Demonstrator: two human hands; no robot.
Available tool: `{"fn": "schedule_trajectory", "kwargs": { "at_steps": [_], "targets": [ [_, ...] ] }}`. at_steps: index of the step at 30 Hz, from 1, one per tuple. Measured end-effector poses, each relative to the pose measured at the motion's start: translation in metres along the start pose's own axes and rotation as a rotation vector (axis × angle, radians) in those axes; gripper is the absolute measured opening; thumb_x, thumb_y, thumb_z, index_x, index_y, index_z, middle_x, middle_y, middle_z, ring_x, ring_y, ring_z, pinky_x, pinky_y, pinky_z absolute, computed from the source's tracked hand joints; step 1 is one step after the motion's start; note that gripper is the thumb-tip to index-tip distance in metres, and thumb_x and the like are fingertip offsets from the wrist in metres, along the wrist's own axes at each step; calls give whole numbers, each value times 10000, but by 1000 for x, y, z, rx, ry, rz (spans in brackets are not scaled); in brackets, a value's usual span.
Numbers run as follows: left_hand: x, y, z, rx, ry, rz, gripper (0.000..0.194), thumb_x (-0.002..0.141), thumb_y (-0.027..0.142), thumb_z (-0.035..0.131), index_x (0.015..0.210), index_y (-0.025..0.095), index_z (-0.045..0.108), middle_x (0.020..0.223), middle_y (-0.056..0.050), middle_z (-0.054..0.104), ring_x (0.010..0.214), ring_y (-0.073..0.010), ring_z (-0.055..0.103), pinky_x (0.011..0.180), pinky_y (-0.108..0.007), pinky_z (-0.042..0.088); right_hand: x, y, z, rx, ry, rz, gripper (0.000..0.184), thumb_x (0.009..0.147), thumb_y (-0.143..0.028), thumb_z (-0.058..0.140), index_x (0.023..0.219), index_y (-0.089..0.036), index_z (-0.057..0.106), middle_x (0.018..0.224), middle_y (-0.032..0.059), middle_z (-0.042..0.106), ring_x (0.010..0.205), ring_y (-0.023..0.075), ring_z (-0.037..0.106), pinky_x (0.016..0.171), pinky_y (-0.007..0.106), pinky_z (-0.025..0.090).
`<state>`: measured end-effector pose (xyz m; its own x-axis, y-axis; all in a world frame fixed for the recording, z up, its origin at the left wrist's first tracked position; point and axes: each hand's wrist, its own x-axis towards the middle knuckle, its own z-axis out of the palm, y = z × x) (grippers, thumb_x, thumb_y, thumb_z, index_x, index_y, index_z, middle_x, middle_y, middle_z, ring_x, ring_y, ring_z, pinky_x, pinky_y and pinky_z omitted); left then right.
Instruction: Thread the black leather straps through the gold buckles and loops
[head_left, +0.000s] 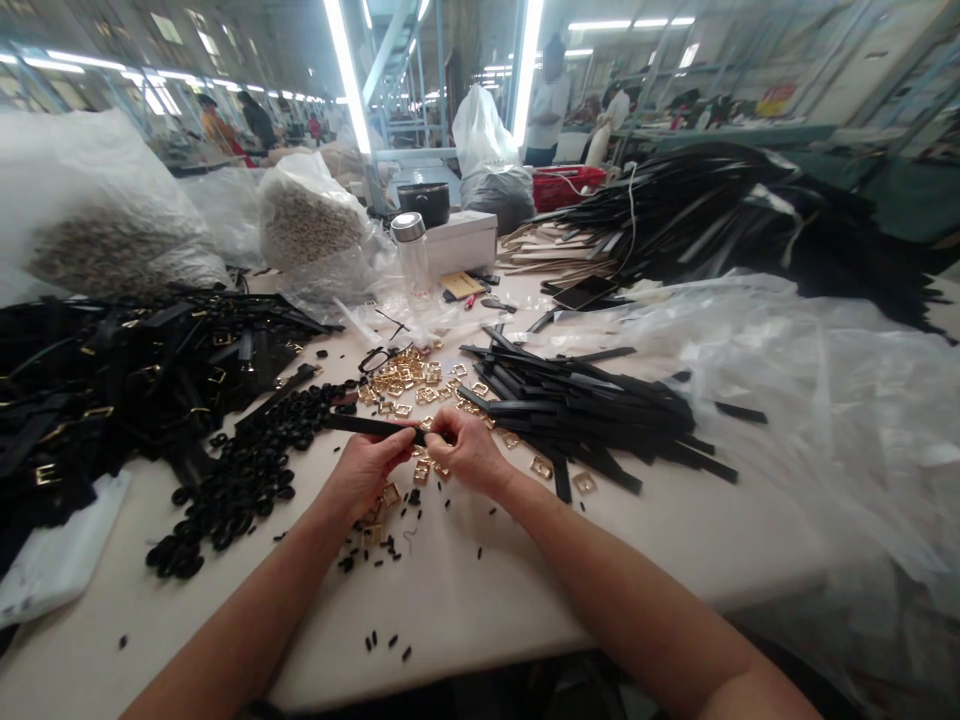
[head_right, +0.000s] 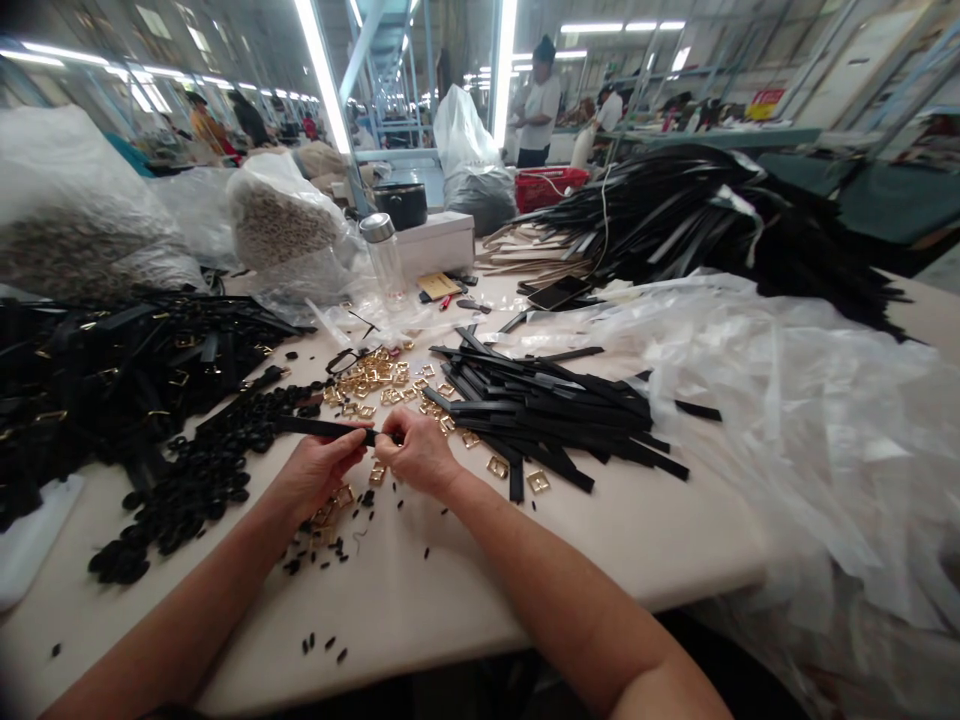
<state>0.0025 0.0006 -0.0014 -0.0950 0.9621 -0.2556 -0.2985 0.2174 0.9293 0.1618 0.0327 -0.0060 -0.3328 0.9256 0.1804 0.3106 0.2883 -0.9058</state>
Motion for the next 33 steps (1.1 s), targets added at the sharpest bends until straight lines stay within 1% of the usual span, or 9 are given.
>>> {"fn": "schedule_trajectory", "kwargs": {
  "at_steps": [7,10,13,18,23,26,29,31,33],
  "targets": [
    [-3,-7,8,-32,2,43,340,591,302,874,873,138,778,868,-74,765,748,-152,666,714,-248,519,-1,6,5,110,18,54,113,744,-240,536,644,-210,491,547,-45,485,503,105,435,484,220,346],
    [-3,-9,12,-126,-14,42,341,572,314,883,836,126,775,810,-75,751,717,-164,664,711,-275,523,-4,9,5,212,-19,89,167,796,-318,552,680,-218,487,520,-50,488,449,113,463,436,225,366],
    [2,-10,13,-251,-20,-21,375,503,308,917,782,107,768,756,-70,726,628,-129,630,659,-252,496,-2,13,6,293,-58,94,205,816,-386,575,723,-218,502,517,-54,488,422,117,471,408,228,392],
    [4,-10,16,-413,31,-24,405,476,302,934,773,92,755,745,-69,705,598,-98,605,632,-225,463,0,8,7,300,-2,62,244,790,-441,595,722,-214,536,504,-43,507,421,124,489,399,227,423],
    [3,-14,21,-376,39,-4,411,458,319,936,760,102,758,751,-79,714,634,-135,639,675,-266,502,-1,0,6,240,27,76,261,757,-456,603,669,-221,531,475,-34,513,394,135,499,375,234,437],
    [6,-16,20,-303,34,23,405,487,347,922,771,103,768,747,-89,722,627,-144,644,676,-282,515,0,2,3,154,37,17,238,777,-425,585,661,-222,541,487,-25,532,409,142,523,387,234,449],
    [8,-13,17,-234,10,49,391,516,361,908,783,109,774,735,-90,730,611,-142,646,646,-270,519,2,8,-1,31,52,-111,209,812,-402,569,707,-221,583,550,-6,584,475,161,579,438,243,488],
    [9,-8,15,-223,5,79,356,546,347,898,784,113,773,728,-85,732,599,-132,648,607,-241,518,4,14,-4,-25,71,-203,196,829,-407,568,818,-220,627,677,27,661,582,187,645,523,266,544],
    [10,2,9,-289,50,91,326,545,300,904,761,101,763,719,-85,732,572,-122,647,563,-213,519,6,20,-8,-66,105,-281,234,842,-413,568,954,-221,642,853,65,707,714,213,690,631,301,584]
  ]
}}
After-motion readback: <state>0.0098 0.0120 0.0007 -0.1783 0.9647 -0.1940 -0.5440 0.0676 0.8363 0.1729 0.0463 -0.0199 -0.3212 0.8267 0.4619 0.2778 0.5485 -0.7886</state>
